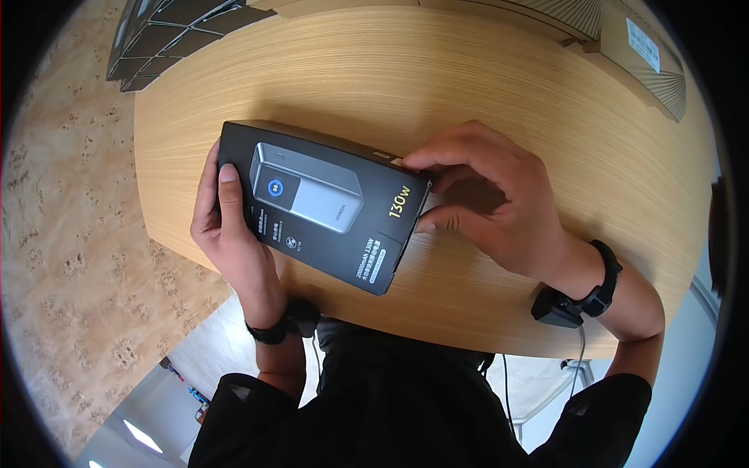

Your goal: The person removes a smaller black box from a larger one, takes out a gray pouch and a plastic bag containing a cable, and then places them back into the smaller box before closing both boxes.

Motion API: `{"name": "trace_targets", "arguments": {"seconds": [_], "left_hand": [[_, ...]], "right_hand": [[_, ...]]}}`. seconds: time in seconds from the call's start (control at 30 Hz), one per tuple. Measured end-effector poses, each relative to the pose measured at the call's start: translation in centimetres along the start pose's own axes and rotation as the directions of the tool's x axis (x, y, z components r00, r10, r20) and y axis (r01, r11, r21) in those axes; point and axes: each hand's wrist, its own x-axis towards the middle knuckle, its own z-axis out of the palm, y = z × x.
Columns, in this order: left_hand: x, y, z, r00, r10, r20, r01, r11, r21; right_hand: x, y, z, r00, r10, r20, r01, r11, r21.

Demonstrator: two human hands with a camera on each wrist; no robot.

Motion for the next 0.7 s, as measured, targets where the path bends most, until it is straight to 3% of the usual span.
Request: {"name": "trace_targets", "arguments": {"seconds": [0.5, 0.6, 0.7], "left_hand": [[-0.26, 0.05, 0.18, 1.0, -0.002, -0.007, 0.002, 1.0, -0.013], [-0.48, 0.3, 0.47, 1.0, 0.01, -0.008, -0.01, 1.0, 0.013], [-0.45, 0.35, 0.32, 1.0, 0.026, -0.015, -0.025, 0.999, 0.045]], "right_hand": [[-0.1, 0.08, -0.02, 1.0, -0.024, 0.002, 0.024, 1.0, -0.006], [-0.35, -0.22, -0.11, 0.998, 0.065, 0.019, -0.067, 0.995, 0.073], [-0.03, -0.55, 0.14, 1.0, 0.008, -0.011, -0.008, 1.0, 0.002]]}}
